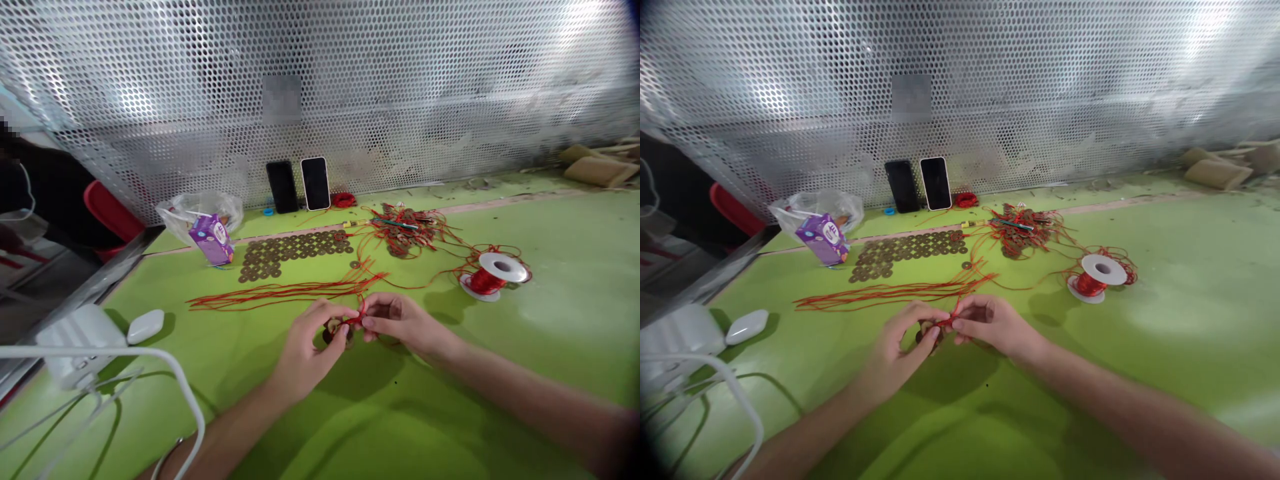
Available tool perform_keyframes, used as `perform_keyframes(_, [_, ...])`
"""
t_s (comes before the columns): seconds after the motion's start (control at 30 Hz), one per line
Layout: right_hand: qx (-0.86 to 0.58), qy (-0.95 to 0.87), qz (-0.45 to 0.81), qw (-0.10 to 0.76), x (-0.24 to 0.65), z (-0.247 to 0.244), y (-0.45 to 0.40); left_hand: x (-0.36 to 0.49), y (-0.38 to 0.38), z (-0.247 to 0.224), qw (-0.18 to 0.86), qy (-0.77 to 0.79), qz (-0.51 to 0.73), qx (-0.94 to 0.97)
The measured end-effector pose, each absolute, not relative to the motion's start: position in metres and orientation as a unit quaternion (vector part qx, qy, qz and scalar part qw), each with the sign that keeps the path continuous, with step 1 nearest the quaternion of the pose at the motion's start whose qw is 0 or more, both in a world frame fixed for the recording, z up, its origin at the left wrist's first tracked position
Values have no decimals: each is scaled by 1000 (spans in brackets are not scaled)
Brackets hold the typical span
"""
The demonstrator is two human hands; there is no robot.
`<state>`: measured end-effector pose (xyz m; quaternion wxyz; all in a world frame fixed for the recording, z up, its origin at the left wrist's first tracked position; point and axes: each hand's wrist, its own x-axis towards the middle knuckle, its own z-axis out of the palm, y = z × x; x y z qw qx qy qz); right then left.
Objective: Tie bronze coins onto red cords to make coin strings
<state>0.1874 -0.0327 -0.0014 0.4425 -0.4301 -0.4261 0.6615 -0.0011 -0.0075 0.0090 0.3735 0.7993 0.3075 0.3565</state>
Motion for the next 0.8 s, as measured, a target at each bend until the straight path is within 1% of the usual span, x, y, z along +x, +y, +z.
perform_keyframes(0.2, [-448, -444, 641, 437, 188, 0, -32, -1, -7, 8, 388, 310, 346, 796])
perform_keyframes(0.37, [-461, -534, 524, 477, 190, -5, -33, -1, -8, 11, 403, 335, 323, 788])
perform_keyframes(0.5, [-445, -614, 445, 476, 190, -2, -37, 1, -10, 13, 427, 339, 299, 783])
perform_keyframes(0.6, [-435, -660, 403, 462, 189, 0, -40, 1, -11, 10, 414, 329, 303, 793])
perform_keyframes(0.73, [-419, -688, 362, 469, 190, 1, -41, -1, -13, 6, 407, 307, 304, 805])
perform_keyframes(0.8, [-414, -698, 349, 469, 191, 0, -40, -2, -16, 6, 366, 293, 319, 824])
